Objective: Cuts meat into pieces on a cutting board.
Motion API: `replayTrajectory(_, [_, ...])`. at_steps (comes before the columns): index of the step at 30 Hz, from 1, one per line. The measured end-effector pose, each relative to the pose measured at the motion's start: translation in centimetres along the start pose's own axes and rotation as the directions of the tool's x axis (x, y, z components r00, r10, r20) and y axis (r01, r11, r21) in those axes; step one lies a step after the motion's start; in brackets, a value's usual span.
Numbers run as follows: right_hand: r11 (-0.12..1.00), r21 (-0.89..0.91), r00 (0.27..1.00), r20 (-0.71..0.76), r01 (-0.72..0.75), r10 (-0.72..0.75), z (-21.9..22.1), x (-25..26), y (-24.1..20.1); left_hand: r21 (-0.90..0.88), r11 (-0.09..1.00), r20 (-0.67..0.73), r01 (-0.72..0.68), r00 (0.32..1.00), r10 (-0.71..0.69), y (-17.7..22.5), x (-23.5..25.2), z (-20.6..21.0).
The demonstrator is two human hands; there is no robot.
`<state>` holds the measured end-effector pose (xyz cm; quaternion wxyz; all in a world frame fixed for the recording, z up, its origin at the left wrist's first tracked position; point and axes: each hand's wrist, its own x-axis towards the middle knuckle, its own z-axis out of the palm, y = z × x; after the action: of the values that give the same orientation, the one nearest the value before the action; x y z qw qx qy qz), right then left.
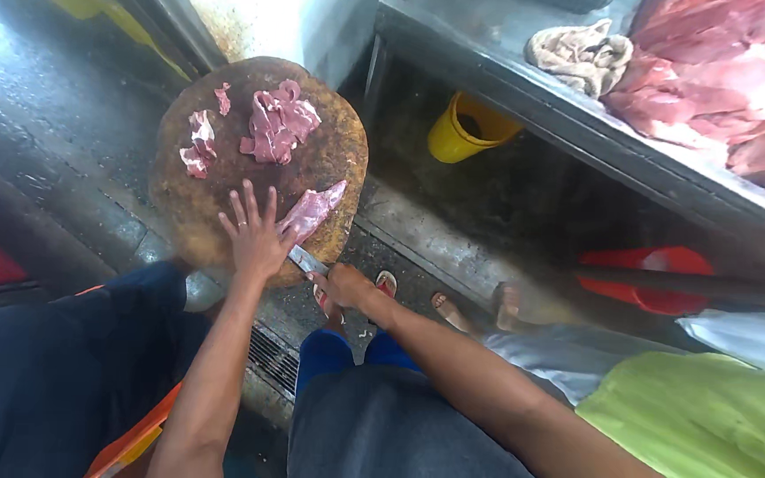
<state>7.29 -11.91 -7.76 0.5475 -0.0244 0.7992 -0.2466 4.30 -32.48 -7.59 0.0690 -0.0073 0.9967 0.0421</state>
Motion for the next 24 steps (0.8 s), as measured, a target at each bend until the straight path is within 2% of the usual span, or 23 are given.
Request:
replayTrajectory(3, [1.000,-0.024,1.000,-0.005,-0.010,0.010,0.7,-0.5,1.1,0.124,0.992,0.115,-0.033,0.993,0.018,-0.5,0.3,1.5])
replayTrajectory(8, [0.998,-0.033,0.996,0.070,-0.049,0.051,3.0,-3.5,4.4,0.120,0.991,0.123,-0.063,0.991,0.048,-0.3,0.5,1.6])
replayTrajectory(15, [0.999,0.015,0.999,0.035,-0.029,0.028,3.4,0.4,-2.8,0.090,0.994,0.112,-0.062,0.992,0.052,-1.1,0.8,2.1])
replayTrajectory(18, [0.999,0.011,0.998,0.024,-0.051,0.051,4.3,-0.9,-1.4,0.087,0.993,0.097,-0.079,0.993,0.070,-0.6,0.8,2.1])
replayTrajectory(21, [0.996,0.004,0.993,0.075,-0.088,0.087,5.2,-3.4,0.3,0.061,0.995,0.091,-0.073,0.994,0.067,-0.5,0.5,1.8])
replayTrajectory(24, [0.999,0.040,0.998,0.060,-0.031,0.029,5.7,-1.7,-2.6,0.046,0.997,0.093,-0.067,0.994,0.062,-1.2,0.8,1.2])
